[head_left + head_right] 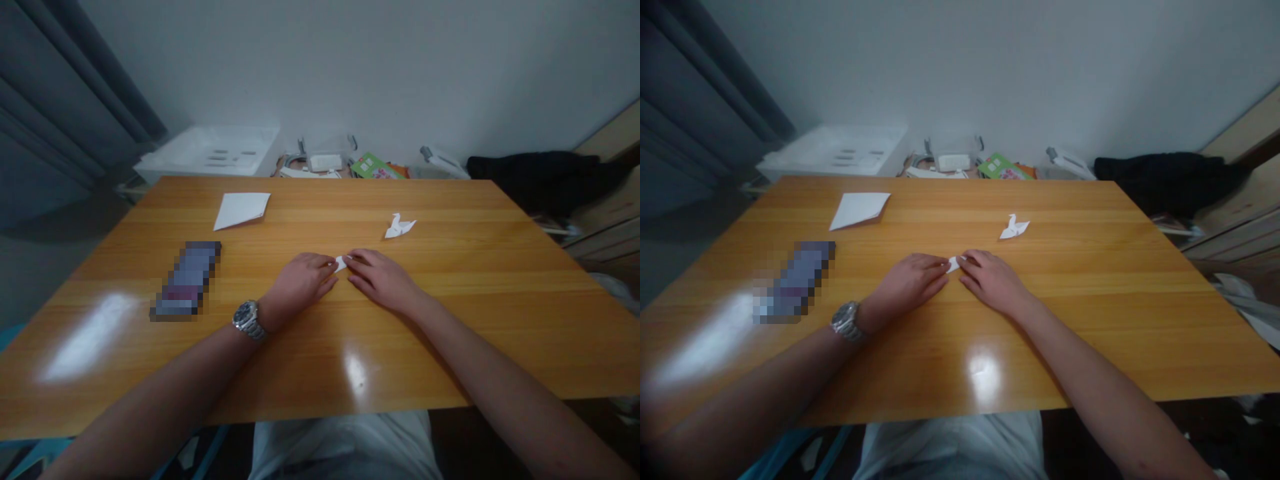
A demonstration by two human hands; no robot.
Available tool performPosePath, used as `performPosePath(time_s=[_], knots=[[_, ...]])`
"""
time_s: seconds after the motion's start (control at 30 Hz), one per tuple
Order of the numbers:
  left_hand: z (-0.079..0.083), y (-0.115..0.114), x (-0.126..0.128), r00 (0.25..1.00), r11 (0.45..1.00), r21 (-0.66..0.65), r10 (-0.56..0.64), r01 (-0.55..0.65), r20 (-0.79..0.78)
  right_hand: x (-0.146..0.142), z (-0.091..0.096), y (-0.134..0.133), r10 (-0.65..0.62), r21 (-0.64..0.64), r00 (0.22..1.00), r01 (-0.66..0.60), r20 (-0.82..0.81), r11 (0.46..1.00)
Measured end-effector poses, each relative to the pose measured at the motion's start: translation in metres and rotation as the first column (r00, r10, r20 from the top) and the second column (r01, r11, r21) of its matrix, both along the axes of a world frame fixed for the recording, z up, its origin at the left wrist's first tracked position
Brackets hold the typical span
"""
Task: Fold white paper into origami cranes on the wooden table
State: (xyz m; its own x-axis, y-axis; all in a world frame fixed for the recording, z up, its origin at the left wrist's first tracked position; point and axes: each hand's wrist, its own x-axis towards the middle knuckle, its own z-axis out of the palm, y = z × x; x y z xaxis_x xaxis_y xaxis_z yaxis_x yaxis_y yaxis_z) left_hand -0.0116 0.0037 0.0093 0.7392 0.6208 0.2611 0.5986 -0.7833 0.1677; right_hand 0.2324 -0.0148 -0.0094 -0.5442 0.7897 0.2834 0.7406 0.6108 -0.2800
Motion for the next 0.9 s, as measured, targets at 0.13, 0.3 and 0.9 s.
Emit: performPosePath(time_s=[0.13,0.3,0.9], knots=[[0.003,-0.003,-0.004,0.998,0.999,-0.006,-0.048,0.048,-0.046,0.001,-0.002,0.000,0.023,-0.002,1.000,-0.023,-0.006,1.000],[0.007,-0.009,-0.005,0.990,0.995,0.093,-0.023,0.036,-0.140,0.000,-0.002,-0.003,0.021,-0.006,1.000,-0.021,0.006,1.000],[0.011,-0.013,-0.008,0.978,0.997,0.066,-0.026,0.041,-0.206,0.001,-0.003,-0.004,-0.011,-0.075,0.996,0.018,0.090,0.997]])
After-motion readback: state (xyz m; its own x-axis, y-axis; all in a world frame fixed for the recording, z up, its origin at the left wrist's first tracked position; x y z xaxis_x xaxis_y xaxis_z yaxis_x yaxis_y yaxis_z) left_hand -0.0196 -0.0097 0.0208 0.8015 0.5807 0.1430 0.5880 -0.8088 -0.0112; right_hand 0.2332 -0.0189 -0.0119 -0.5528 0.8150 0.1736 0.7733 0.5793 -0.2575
